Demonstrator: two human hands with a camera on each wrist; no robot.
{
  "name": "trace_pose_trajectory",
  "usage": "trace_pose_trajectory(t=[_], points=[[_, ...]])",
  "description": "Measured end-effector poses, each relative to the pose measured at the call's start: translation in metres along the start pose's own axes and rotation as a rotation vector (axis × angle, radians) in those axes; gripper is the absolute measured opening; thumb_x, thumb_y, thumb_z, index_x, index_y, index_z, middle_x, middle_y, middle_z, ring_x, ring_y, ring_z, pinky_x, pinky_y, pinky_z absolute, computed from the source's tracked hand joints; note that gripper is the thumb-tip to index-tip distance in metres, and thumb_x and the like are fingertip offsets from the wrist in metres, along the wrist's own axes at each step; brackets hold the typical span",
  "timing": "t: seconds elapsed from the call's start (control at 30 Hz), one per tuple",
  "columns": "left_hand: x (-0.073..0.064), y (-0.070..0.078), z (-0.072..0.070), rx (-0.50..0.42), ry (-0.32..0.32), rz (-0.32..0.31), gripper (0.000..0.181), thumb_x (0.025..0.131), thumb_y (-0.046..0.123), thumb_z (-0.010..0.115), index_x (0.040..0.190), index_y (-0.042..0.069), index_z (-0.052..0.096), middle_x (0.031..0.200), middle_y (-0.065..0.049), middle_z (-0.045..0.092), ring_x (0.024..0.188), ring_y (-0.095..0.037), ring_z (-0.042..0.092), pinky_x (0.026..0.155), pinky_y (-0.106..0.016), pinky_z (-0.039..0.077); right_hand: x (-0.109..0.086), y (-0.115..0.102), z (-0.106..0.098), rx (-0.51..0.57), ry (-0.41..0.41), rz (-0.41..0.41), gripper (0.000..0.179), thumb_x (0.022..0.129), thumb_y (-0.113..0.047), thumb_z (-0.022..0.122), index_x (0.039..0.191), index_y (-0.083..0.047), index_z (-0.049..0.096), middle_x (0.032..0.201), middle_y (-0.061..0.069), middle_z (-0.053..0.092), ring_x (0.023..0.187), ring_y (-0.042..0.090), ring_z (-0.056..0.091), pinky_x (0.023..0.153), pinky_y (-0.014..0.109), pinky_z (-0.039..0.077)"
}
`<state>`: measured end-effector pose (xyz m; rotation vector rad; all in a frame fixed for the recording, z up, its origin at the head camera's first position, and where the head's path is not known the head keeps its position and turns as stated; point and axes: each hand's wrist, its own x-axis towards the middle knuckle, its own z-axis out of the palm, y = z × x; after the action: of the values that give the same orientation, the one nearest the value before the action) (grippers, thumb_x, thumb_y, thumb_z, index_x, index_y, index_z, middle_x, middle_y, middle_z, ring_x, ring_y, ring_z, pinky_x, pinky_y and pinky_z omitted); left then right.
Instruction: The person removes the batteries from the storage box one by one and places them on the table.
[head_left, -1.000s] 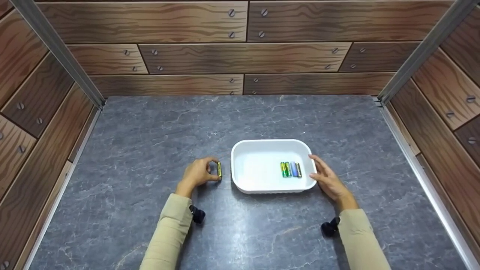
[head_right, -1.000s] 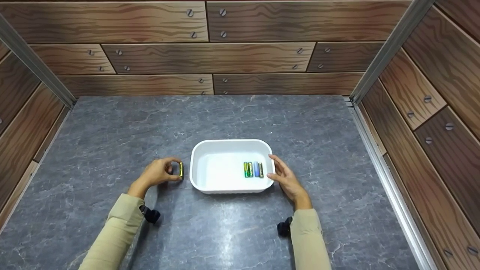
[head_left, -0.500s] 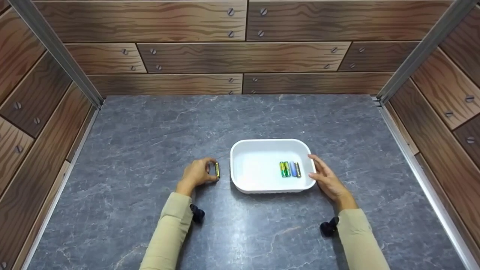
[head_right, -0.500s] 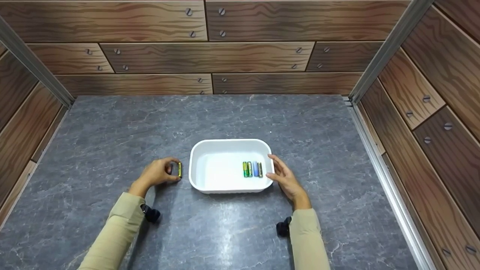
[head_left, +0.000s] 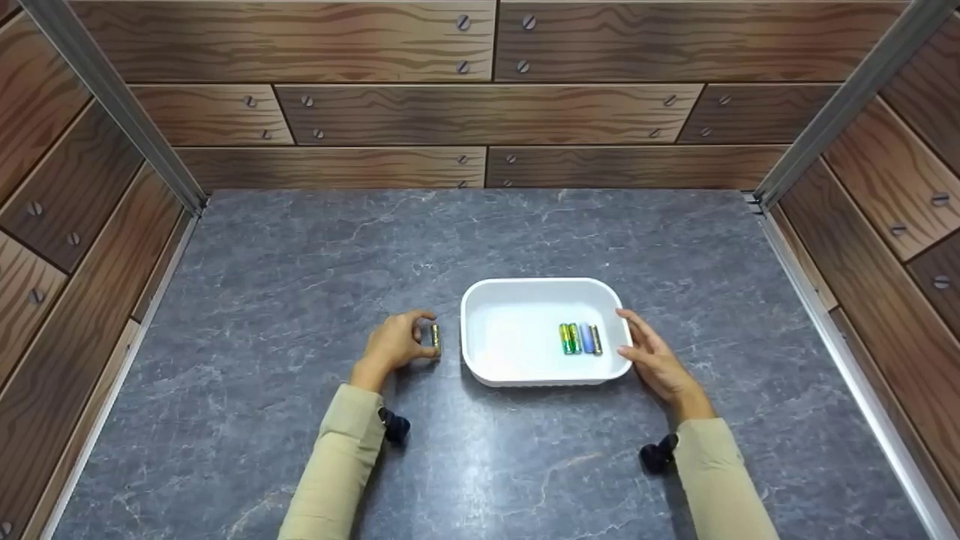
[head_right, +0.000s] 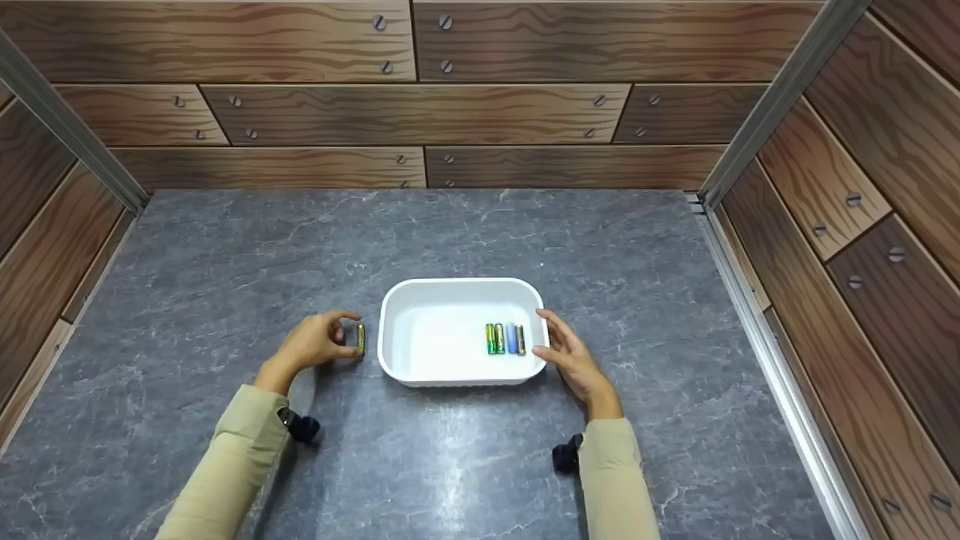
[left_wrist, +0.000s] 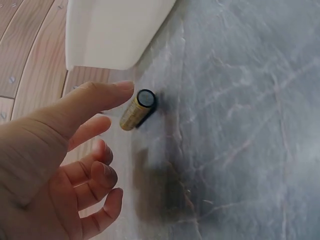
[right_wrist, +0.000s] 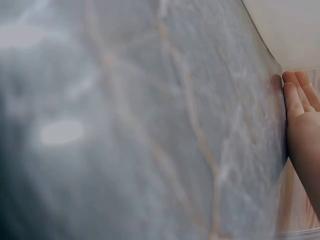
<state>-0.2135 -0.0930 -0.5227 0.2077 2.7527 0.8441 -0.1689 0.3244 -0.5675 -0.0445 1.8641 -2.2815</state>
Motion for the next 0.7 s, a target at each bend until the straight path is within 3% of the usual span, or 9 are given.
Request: trace_pose_trajectory(t=[0.3,0.7], points=[[-0.003,0.009,-0.009,-0.019,0.043,0.060,0.050,0.076,0.028,0.081,0.122,0.020,0.065,0.079,-0.001,0.060,0.063,-0.011,0.045,0.058,-0.026,0.033,0.000,0.001,-0.003,0.009,-0.035,-0.024,0.060,0.087,0.010,0.054,0.138,-0.021,0.044,0.134,-0.018,0.052,0.121,0.000,0.052,0.099,0.016,0.044],[-0.010,0.034,-0.016,-0.036,0.091,0.139,0.044,0.080,0.029,0.078,0.121,0.017,0.066,0.083,-0.007,0.064,0.061,-0.011,0.044,0.055,-0.026,0.032,0.000,0.002,-0.002,0.005,-0.037,-0.037,0.059,0.088,0.009,0.053,0.137,-0.021,0.045,0.132,-0.019,0.054,0.119,0.000,0.053,0.098,0.016,0.044]])
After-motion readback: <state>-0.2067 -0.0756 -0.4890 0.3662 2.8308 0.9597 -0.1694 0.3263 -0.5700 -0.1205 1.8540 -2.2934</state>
